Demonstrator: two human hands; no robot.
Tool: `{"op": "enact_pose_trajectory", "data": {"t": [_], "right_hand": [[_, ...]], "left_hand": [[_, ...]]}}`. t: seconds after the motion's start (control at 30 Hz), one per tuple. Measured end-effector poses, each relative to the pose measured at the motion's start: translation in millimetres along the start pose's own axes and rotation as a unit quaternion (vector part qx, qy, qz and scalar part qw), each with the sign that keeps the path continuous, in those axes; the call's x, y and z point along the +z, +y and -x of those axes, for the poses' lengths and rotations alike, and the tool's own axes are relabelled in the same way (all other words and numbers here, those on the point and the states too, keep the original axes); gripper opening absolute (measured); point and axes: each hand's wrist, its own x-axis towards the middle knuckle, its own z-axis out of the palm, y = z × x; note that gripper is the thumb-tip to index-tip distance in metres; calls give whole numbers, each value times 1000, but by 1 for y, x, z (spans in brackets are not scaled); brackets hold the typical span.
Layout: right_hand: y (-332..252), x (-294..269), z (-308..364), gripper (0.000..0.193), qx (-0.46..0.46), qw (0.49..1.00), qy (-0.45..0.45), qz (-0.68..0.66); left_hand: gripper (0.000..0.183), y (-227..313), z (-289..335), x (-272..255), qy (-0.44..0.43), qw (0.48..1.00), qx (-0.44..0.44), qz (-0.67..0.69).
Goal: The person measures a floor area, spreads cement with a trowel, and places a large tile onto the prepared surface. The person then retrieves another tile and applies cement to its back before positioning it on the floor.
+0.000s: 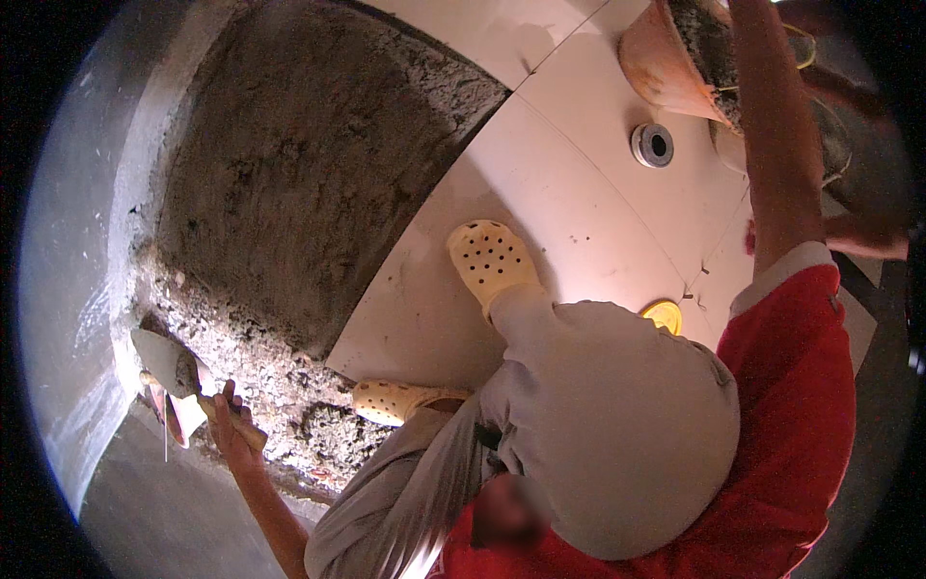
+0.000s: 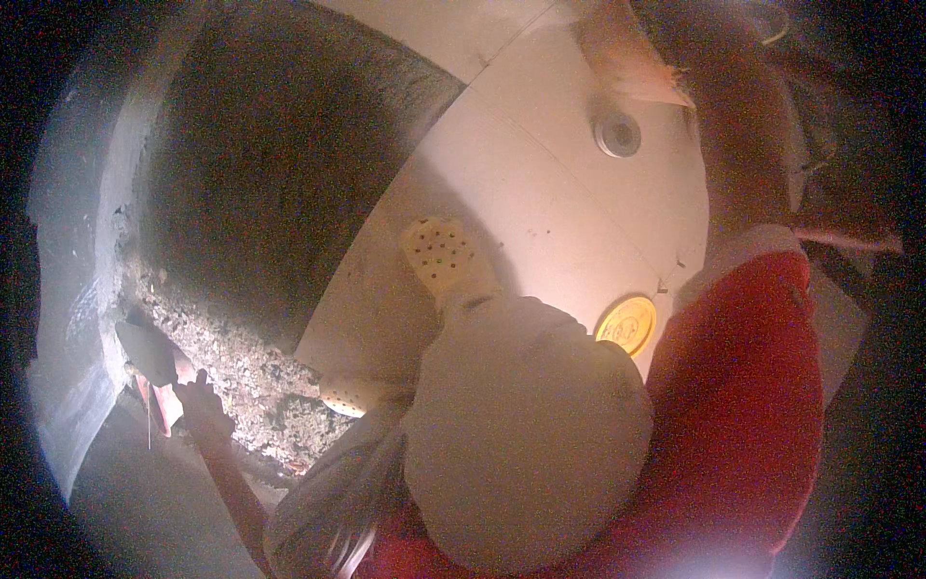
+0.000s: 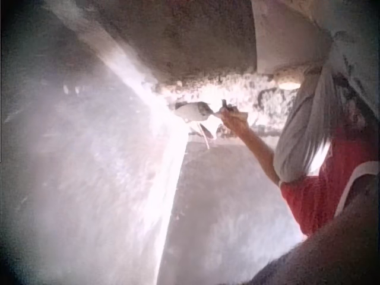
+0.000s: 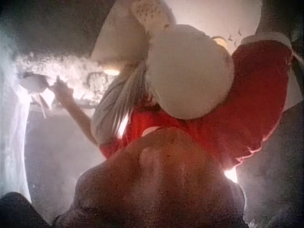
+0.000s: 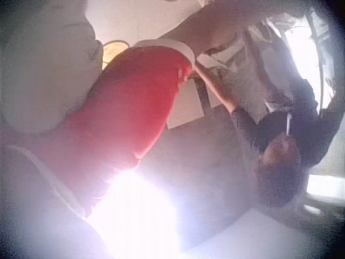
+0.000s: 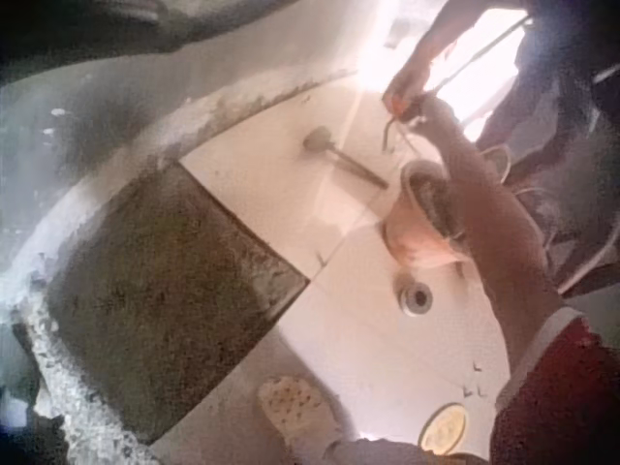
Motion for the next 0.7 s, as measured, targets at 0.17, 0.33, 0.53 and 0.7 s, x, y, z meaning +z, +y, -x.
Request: {"op": "enact_pose_trajectory", "data": {"t": [0.17, 0.33, 0.53, 0.7], "right_hand": [[-19, 71, 39, 42, -70, 992, -69, 78], [-57, 221, 123, 46, -193, 952, -236, 10], [-140, 328, 226, 51, -263, 806, -481, -225], [-128, 320, 214, 52, -84, 822, -530, -188]], "left_hand": [[34, -4, 3, 17, 107, 985, 79, -106], [55, -5, 14, 73, -19, 987, 91, -131], [58, -18, 8, 150, -179, 974, 86, -112], [58, -15, -1, 164, -305, 888, 168, -301]]}}
